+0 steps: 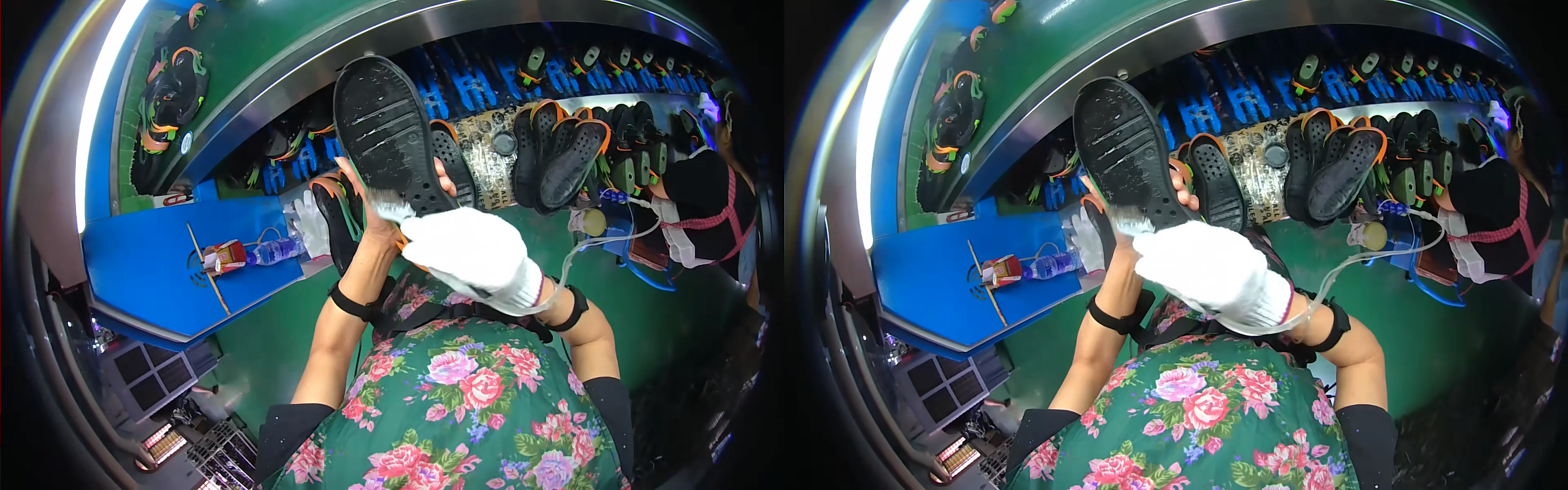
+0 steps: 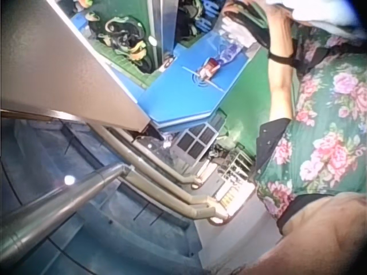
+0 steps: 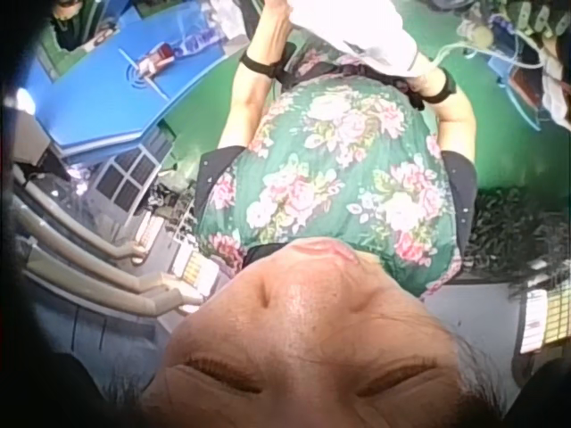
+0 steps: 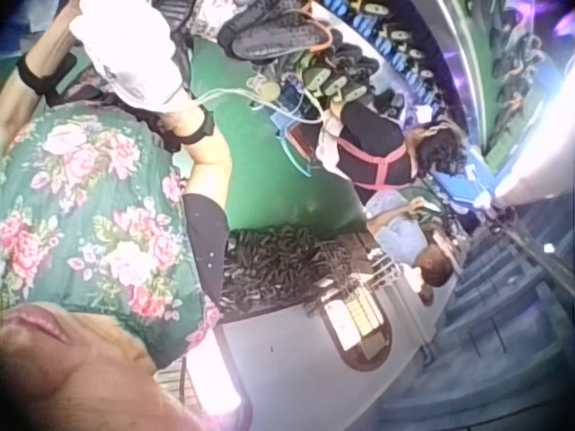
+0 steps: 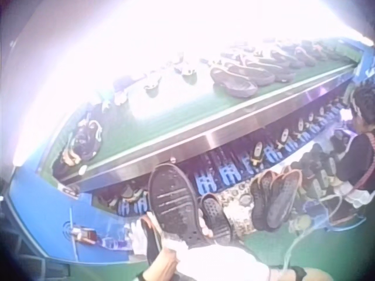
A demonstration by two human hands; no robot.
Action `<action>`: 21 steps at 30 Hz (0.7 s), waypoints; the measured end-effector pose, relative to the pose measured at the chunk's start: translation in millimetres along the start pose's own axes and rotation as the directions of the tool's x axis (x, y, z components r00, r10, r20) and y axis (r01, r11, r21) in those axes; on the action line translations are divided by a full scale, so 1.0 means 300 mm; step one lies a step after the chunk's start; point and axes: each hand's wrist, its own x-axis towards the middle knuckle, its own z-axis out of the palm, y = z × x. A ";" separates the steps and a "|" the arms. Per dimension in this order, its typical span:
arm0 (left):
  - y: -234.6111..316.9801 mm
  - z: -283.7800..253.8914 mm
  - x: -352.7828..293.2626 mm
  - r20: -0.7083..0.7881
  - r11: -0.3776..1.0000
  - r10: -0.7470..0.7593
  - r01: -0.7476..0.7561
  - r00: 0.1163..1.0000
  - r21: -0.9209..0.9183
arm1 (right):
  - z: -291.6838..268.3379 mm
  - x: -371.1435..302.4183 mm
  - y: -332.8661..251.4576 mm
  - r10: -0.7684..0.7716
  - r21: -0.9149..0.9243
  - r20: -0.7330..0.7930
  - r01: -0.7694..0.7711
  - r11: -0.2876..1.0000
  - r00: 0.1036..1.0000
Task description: Applying adhesive to shoe soles using a brush applicator on a production line.
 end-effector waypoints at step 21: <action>0.085 0.010 0.044 0.048 0.945 0.168 -0.175 0.985 0.278 | -0.023 -0.028 0.016 0.074 0.040 -0.015 -0.073 0.997 0.997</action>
